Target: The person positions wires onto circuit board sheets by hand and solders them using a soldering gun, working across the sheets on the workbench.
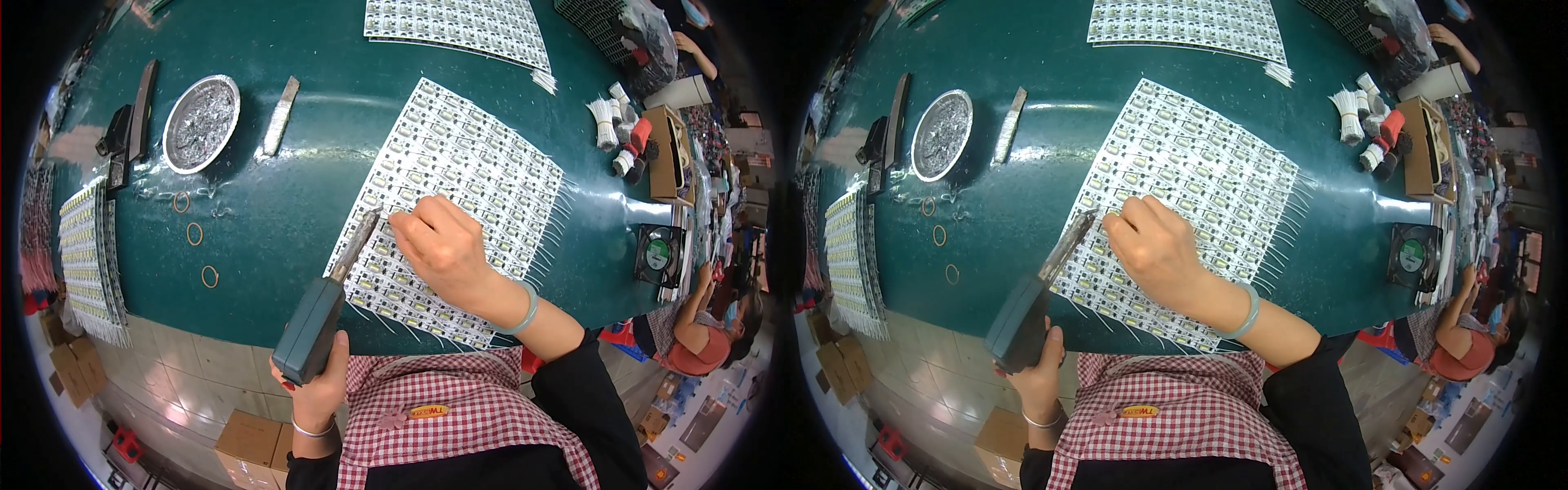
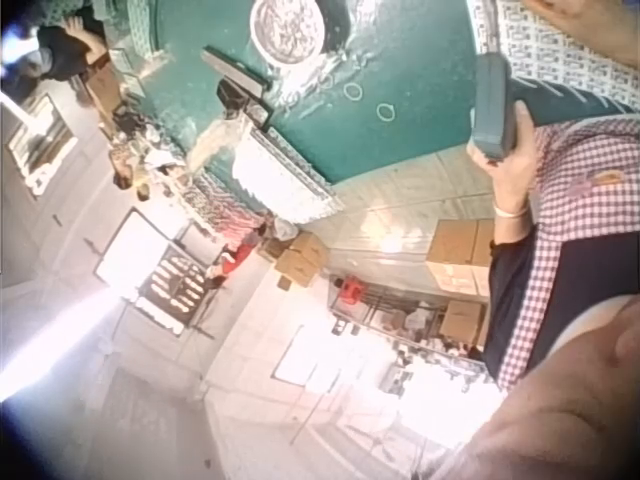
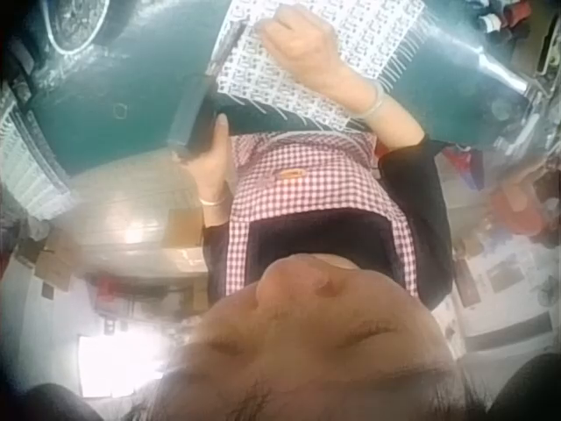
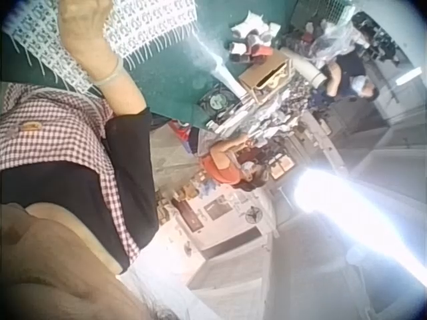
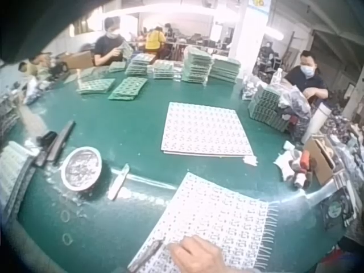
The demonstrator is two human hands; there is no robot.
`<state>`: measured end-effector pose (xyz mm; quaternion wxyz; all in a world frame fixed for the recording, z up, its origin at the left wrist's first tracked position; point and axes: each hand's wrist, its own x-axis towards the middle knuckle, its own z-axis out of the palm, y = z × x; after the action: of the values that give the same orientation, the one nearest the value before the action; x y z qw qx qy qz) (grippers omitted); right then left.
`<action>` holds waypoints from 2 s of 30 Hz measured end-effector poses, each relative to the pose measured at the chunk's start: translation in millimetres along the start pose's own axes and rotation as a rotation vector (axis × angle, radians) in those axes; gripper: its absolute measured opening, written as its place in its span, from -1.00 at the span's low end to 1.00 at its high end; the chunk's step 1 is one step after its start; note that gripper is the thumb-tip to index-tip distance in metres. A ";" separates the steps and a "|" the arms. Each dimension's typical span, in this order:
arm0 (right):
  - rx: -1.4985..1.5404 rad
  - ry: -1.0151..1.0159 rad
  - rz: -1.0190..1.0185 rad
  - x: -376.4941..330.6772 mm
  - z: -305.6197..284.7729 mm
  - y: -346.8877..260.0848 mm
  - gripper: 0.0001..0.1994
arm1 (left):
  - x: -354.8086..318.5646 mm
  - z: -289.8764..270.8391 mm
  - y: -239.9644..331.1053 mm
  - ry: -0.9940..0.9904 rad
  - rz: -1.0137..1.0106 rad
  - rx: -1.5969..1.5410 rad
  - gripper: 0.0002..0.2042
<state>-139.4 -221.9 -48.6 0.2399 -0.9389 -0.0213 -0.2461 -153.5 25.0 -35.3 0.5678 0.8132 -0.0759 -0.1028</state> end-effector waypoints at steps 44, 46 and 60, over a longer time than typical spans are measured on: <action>0.118 -0.022 0.041 0.6 -2.5 -0.4 -0.83 | -14.5 -8.4 -2.7 0.083 -0.135 -0.073 -0.74; 0.110 -0.020 0.035 0.6 -2.3 0.2 -0.83 | -16.5 -10.3 -7.2 0.028 -0.078 -0.043 -0.68; 0.073 -0.024 -0.018 -1.4 -0.9 1.2 -0.81 | -10.3 -2.8 9.4 0.095 -0.159 -0.054 -0.79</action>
<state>-140.9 -223.2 -49.1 0.2716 -0.9321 -0.0414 -0.2358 -162.8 26.8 -24.6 0.5823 0.8051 0.0189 -0.1110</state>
